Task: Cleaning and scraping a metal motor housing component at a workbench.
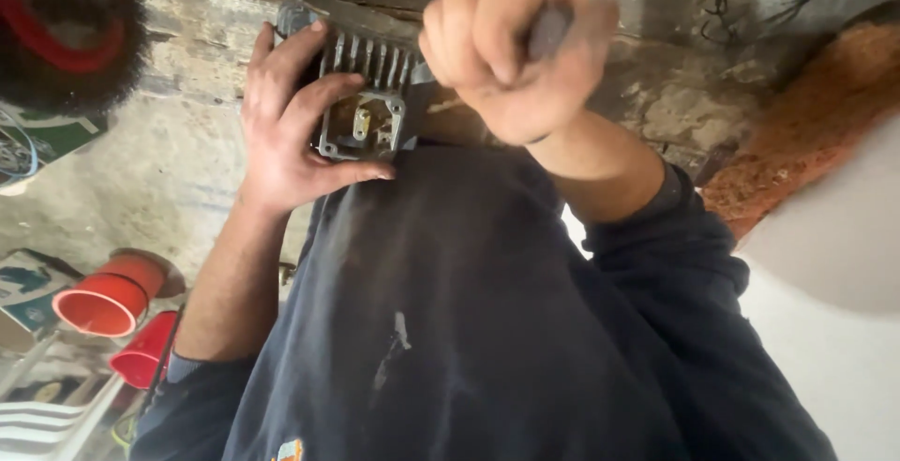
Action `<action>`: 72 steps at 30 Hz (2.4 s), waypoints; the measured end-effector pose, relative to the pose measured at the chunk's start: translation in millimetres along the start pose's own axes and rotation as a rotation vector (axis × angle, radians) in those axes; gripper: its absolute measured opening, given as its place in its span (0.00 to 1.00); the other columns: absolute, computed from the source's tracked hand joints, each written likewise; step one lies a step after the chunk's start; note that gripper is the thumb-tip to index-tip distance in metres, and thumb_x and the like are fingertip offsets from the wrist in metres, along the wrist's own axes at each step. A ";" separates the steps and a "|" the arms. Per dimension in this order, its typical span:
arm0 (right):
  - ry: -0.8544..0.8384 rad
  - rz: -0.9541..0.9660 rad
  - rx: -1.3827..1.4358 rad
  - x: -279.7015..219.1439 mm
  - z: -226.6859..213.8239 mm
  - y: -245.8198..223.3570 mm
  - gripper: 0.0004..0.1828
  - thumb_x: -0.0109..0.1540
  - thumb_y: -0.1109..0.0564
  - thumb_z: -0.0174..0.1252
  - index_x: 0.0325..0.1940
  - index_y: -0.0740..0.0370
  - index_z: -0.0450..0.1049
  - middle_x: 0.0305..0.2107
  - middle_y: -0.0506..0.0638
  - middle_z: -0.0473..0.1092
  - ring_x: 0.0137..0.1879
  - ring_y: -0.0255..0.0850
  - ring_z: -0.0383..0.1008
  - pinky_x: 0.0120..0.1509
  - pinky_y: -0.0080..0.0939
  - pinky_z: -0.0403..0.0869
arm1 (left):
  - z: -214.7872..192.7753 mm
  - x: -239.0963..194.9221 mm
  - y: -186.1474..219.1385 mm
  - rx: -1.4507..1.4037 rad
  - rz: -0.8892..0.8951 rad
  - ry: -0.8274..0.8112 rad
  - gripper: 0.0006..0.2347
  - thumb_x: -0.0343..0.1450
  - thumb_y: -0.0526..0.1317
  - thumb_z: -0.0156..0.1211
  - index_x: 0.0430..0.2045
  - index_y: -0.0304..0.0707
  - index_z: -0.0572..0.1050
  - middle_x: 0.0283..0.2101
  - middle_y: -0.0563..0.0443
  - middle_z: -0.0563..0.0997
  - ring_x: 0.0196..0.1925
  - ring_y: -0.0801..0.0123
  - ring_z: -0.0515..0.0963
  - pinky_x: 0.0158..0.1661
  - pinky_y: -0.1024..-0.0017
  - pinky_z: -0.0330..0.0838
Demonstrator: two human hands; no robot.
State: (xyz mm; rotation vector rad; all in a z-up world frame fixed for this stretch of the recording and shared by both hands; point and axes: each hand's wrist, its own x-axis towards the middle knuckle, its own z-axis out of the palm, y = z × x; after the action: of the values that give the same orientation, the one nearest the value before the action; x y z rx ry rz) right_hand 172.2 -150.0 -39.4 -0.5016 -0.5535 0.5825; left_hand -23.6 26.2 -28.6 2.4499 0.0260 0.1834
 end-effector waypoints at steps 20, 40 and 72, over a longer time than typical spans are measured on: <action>-0.044 -0.011 0.175 12.0 -27.8 22.3 0.33 0.70 0.26 0.31 0.23 0.50 0.55 0.15 0.42 0.53 0.17 0.34 0.47 0.20 0.40 0.52 | -0.4 -5.4 -14.6 -0.073 -0.027 0.022 0.40 0.58 0.69 0.74 0.53 0.34 0.77 0.68 0.29 0.69 0.74 0.40 0.69 0.75 0.36 0.53; -0.129 0.018 0.091 24.8 -6.0 19.4 0.33 0.68 0.23 0.31 0.26 0.49 0.56 0.16 0.43 0.54 0.19 0.35 0.48 0.20 0.40 0.51 | -2.9 -8.0 -20.4 -0.120 -0.038 0.037 0.40 0.57 0.67 0.77 0.53 0.32 0.77 0.68 0.29 0.70 0.74 0.39 0.68 0.75 0.37 0.54; -0.282 -0.171 -0.005 36.9 31.4 25.1 0.34 0.74 0.37 0.39 0.19 0.57 0.63 0.10 0.44 0.60 0.13 0.35 0.56 0.15 0.41 0.56 | -0.4 -17.3 -27.4 -0.150 -0.068 0.056 0.40 0.58 0.66 0.77 0.56 0.32 0.76 0.72 0.29 0.65 0.77 0.40 0.64 0.75 0.43 0.53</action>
State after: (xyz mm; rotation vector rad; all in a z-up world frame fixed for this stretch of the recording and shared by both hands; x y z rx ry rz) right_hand 169.6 -99.8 -18.1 -0.3740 -0.8575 0.4910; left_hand -40.0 46.5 -47.8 2.2902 0.1158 0.2164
